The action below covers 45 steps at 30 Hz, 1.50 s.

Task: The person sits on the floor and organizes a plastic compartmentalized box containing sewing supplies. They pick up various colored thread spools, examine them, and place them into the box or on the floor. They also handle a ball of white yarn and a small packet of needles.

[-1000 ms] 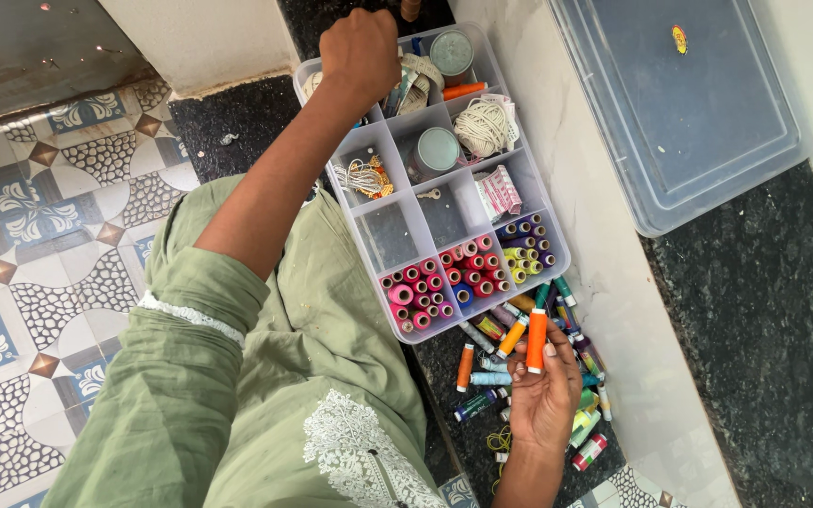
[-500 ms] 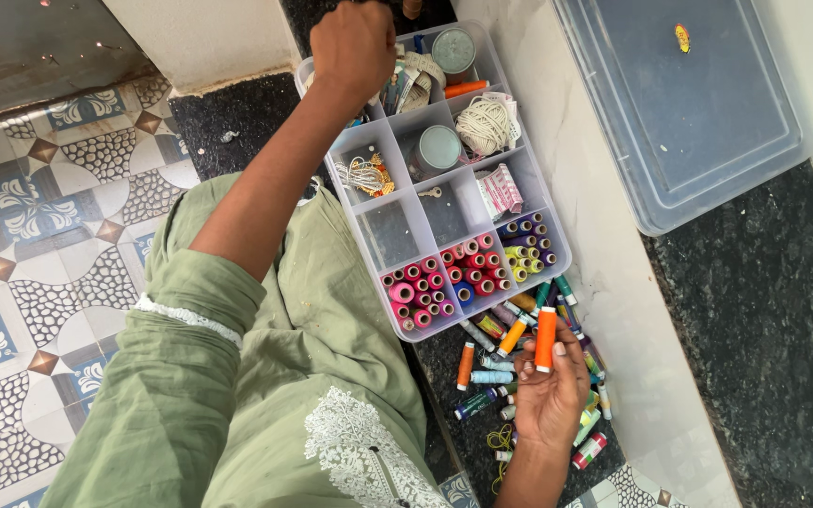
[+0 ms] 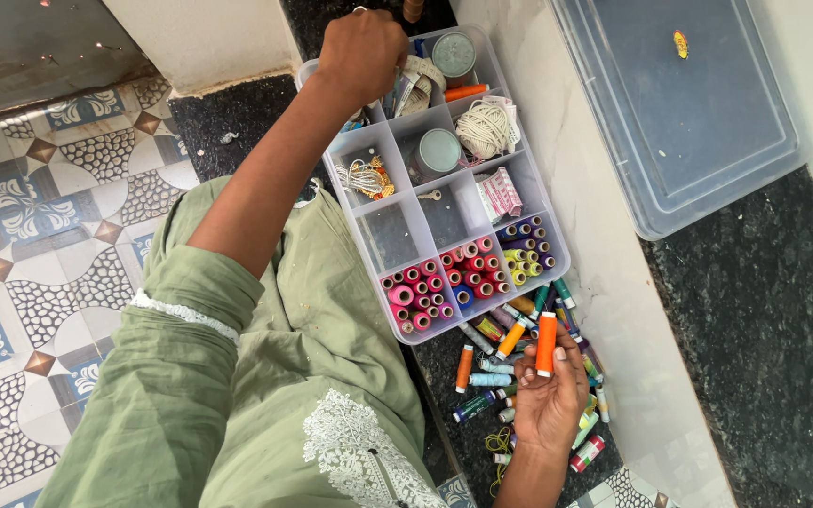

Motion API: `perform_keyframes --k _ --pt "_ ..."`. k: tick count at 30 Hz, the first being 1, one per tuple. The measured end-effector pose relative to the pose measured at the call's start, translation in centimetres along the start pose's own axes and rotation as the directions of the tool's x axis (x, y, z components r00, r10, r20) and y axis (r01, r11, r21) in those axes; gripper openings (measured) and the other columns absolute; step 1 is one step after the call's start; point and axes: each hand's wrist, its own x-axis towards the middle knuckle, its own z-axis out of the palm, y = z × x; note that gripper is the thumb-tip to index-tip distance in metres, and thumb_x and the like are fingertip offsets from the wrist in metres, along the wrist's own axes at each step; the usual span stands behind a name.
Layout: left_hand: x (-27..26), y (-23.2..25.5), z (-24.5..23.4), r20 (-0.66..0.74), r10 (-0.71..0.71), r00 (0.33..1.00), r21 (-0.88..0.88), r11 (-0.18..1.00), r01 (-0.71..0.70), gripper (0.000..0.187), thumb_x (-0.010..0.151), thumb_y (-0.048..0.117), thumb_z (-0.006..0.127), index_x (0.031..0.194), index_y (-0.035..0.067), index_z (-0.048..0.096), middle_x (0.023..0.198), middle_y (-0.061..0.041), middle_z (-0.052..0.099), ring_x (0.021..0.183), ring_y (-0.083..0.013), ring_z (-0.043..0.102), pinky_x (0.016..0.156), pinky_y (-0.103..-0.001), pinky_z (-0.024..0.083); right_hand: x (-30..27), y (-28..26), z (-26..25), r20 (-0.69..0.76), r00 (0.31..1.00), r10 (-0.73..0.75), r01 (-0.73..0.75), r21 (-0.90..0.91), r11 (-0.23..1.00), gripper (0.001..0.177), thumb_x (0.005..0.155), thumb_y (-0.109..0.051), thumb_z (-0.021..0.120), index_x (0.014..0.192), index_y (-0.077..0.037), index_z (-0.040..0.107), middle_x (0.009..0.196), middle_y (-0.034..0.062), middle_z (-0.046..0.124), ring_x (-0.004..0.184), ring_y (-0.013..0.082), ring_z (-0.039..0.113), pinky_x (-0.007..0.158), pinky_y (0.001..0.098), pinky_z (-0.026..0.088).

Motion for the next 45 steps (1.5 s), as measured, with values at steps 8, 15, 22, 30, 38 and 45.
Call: perform_keyframes --k 8,15,22,30,38,45 --pt "0.3 -0.3 0.0 0.045 -0.016 0.999 0.115 0.993 0.011 0.005 0.072 0.016 0.080 0.077 0.016 0.080 0.080 -0.012 0.074 0.078 -0.0296 0.074 0.064 -0.041 0.059 0.2 0.0 -0.2 0.016 1.000 0.002 -0.002 0.000 1.000 0.041 0.099 -0.015 0.063 0.136 0.004 0.057 0.094 0.0155 0.069 0.066 0.0119 0.058 0.062 0.0265 0.048" --pt "-1.0 0.7 -4.2 -0.219 -0.027 0.975 -0.111 0.994 0.003 0.011 0.069 0.017 0.082 0.080 0.018 0.081 0.082 -0.007 0.075 0.073 -0.0287 0.073 0.059 -0.042 0.057 0.1 0.2 0.1 0.013 1.000 0.004 -0.004 0.000 1.000 0.042 0.098 -0.013 0.064 0.135 0.006 0.056 0.097 0.0167 0.068 0.071 0.0122 0.060 0.062 0.0256 0.048" --pt "-10.7 10.5 -9.2 -0.053 -0.134 0.990 -0.618 0.783 0.073 0.016 0.083 0.020 0.080 0.092 0.011 0.072 0.091 -0.006 0.072 0.074 -0.0244 0.072 0.068 -0.040 0.056 0.4 1.0 0.3 0.081 0.997 -0.008 0.012 -0.044 0.999 0.041 0.095 -0.010 0.069 0.131 0.005 0.058 0.099 0.0139 0.069 0.070 0.0118 0.058 0.063 0.0250 0.047" --pt "-19.3 21.7 -12.3 0.205 0.185 0.961 -0.917 0.379 0.123 0.036 0.086 0.025 0.077 0.117 0.008 0.074 0.103 -0.010 0.073 0.092 -0.0269 0.073 0.080 -0.038 0.058 -0.3 1.9 -0.2 0.164 0.986 0.008 0.047 -0.330 0.943 0.030 0.091 -0.004 0.073 0.118 0.008 0.067 0.099 0.0101 0.071 0.076 0.0107 0.058 0.066 0.0249 0.046" --pt "-20.8 22.9 -11.2 0.359 0.112 0.927 -0.923 0.188 0.335 0.027 0.084 0.010 0.078 0.110 0.005 0.075 0.099 -0.009 0.075 0.084 -0.0178 0.075 0.073 -0.031 0.062 -1.4 1.1 0.1 0.065 0.998 -0.021 0.036 -0.235 0.971 0.032 0.091 0.000 0.070 0.122 0.005 0.065 0.100 0.0106 0.070 0.081 0.0159 0.067 0.075 0.0291 0.057" --pt "-21.3 23.5 -12.0 0.492 0.127 0.861 -0.867 0.158 0.472 0.028 0.084 0.005 0.075 0.112 0.001 0.073 0.099 -0.009 0.072 0.075 -0.0149 0.076 0.067 -0.027 0.062 -1.2 1.3 -1.1 0.061 0.992 -0.110 0.123 -0.281 0.952 0.029 0.091 0.000 0.074 0.119 0.007 0.068 0.102 0.0155 0.072 0.085 0.0184 0.070 0.078 0.0311 0.059"
